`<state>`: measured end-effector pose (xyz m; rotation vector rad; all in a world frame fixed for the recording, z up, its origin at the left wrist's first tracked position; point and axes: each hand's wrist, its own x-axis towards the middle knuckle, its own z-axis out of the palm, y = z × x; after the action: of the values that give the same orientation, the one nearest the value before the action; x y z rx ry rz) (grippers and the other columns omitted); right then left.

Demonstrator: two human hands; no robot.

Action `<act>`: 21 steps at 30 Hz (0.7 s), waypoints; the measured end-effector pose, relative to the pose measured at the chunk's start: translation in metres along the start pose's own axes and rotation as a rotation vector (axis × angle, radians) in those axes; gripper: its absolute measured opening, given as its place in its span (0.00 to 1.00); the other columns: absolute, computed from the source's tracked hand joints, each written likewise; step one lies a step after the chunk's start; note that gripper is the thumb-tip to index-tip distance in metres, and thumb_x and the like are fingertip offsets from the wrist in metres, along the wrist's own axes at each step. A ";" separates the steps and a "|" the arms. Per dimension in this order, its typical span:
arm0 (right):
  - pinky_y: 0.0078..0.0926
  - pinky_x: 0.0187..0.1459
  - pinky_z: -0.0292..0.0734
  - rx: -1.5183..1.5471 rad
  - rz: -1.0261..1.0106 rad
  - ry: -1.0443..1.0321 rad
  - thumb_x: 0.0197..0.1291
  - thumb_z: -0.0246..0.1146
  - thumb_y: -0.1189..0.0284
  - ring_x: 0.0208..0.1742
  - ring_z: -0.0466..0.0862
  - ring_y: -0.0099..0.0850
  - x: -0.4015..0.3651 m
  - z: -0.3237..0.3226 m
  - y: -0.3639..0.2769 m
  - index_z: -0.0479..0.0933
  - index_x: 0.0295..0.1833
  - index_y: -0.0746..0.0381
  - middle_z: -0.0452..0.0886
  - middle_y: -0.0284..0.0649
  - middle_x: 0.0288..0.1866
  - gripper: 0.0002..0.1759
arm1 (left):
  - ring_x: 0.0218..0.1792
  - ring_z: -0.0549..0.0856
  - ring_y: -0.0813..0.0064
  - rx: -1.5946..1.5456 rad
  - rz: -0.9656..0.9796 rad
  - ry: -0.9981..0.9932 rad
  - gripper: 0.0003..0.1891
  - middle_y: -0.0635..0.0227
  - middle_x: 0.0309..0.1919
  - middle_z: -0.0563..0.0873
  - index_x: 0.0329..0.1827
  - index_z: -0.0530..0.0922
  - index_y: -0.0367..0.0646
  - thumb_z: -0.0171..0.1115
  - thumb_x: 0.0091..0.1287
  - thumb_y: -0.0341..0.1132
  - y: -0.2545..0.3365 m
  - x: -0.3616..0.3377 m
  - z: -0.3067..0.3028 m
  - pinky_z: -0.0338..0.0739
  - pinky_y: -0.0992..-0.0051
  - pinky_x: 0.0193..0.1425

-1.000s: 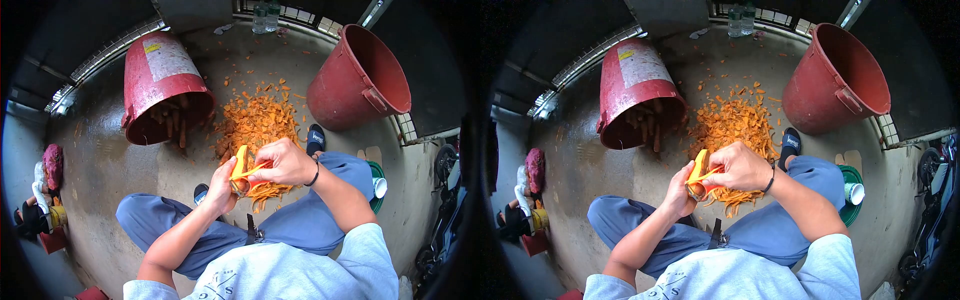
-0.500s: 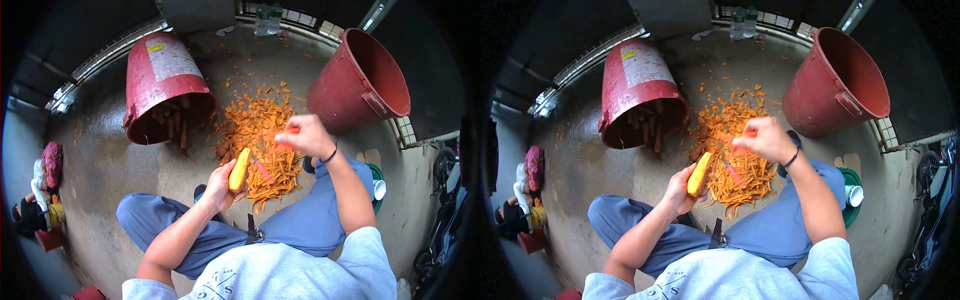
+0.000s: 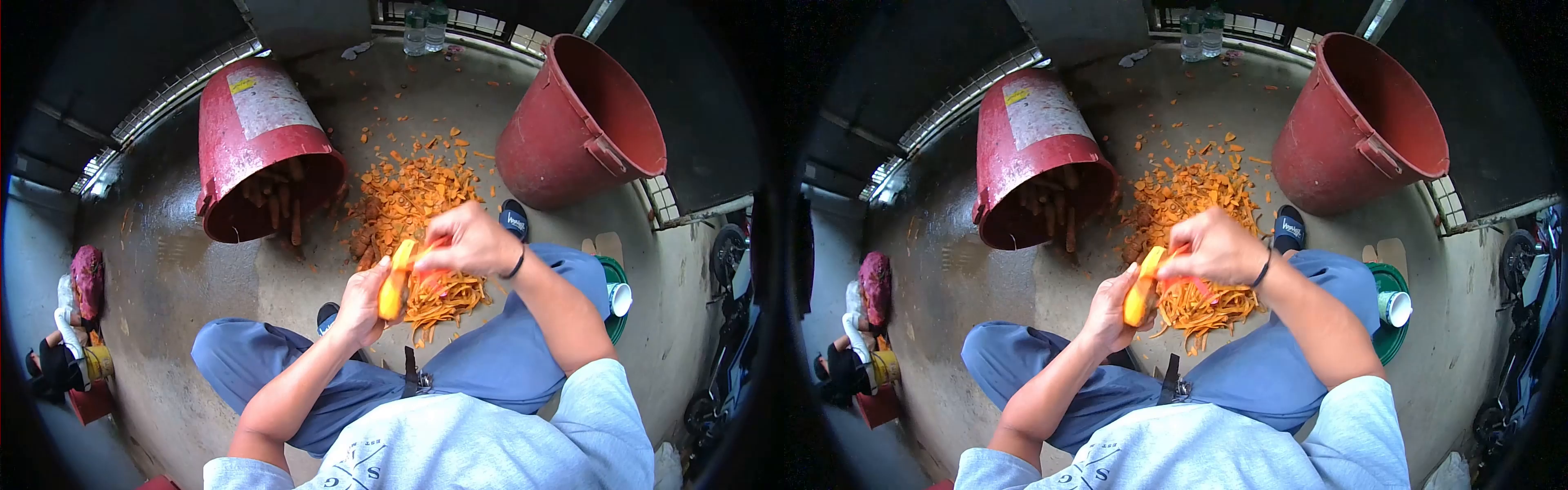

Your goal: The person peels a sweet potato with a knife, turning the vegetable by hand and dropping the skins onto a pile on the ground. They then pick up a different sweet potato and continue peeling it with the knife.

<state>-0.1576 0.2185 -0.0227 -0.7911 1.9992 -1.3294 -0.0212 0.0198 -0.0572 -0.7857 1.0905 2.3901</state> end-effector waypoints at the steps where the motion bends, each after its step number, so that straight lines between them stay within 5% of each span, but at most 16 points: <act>1: 0.25 0.33 0.79 -0.106 0.083 0.044 0.52 0.81 0.65 0.30 0.85 0.20 0.003 -0.017 0.001 0.87 0.35 0.65 0.87 0.39 0.26 0.14 | 0.24 0.84 0.75 0.040 0.010 -0.051 0.21 0.65 0.33 0.87 0.51 0.82 0.42 0.56 0.81 0.53 -0.003 0.000 -0.005 0.76 0.75 0.23; 2: 0.27 0.34 0.80 -0.130 0.115 0.093 0.52 0.80 0.64 0.29 0.85 0.23 0.008 -0.032 0.020 0.86 0.34 0.65 0.87 0.41 0.26 0.16 | 0.20 0.80 0.74 0.019 -0.017 -0.060 0.21 0.63 0.32 0.87 0.48 0.82 0.39 0.53 0.83 0.50 -0.001 -0.005 -0.002 0.69 0.74 0.20; 5: 0.31 0.33 0.80 -0.784 0.116 0.395 0.48 0.80 0.60 0.27 0.85 0.30 0.017 -0.067 0.050 0.84 0.32 0.67 0.84 0.47 0.25 0.20 | 0.19 0.80 0.71 0.002 -0.100 -0.180 0.21 0.62 0.30 0.85 0.49 0.81 0.38 0.54 0.83 0.51 0.000 -0.003 -0.010 0.70 0.73 0.19; 8: 0.30 0.33 0.80 -0.614 0.105 0.510 0.50 0.81 0.61 0.28 0.85 0.28 0.010 -0.065 0.031 0.86 0.33 0.66 0.84 0.45 0.25 0.19 | 0.21 0.81 0.69 -0.099 -0.117 -0.099 0.21 0.62 0.29 0.84 0.51 0.80 0.40 0.53 0.83 0.51 0.006 -0.005 -0.002 0.72 0.73 0.21; 13: 0.26 0.31 0.78 -0.025 0.008 0.112 0.56 0.80 0.63 0.27 0.85 0.24 -0.014 0.002 -0.017 0.86 0.34 0.65 0.85 0.41 0.25 0.16 | 0.30 0.83 0.70 -0.194 -0.089 -0.047 0.22 0.60 0.38 0.85 0.58 0.78 0.43 0.55 0.81 0.54 -0.006 0.016 -0.024 0.76 0.69 0.30; 18: 0.29 0.32 0.79 -0.172 -0.187 0.017 0.57 0.79 0.62 0.27 0.87 0.32 -0.010 0.032 -0.026 0.85 0.33 0.65 0.86 0.45 0.27 0.17 | 0.32 0.83 0.75 -0.245 -0.071 0.190 0.20 0.67 0.40 0.86 0.59 0.78 0.49 0.54 0.81 0.54 0.006 -0.002 0.018 0.75 0.70 0.31; 21: 0.29 0.34 0.80 -0.207 -0.180 0.033 0.57 0.78 0.62 0.28 0.88 0.32 -0.010 0.022 -0.027 0.86 0.34 0.66 0.87 0.46 0.28 0.17 | 0.32 0.82 0.75 -0.163 -0.030 0.047 0.21 0.69 0.40 0.86 0.59 0.79 0.48 0.53 0.81 0.55 -0.004 0.004 0.003 0.72 0.72 0.29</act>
<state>-0.1302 0.2046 -0.0025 -1.0735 2.1580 -1.2527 -0.0226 0.0251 -0.0607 -0.9103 0.9028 2.4703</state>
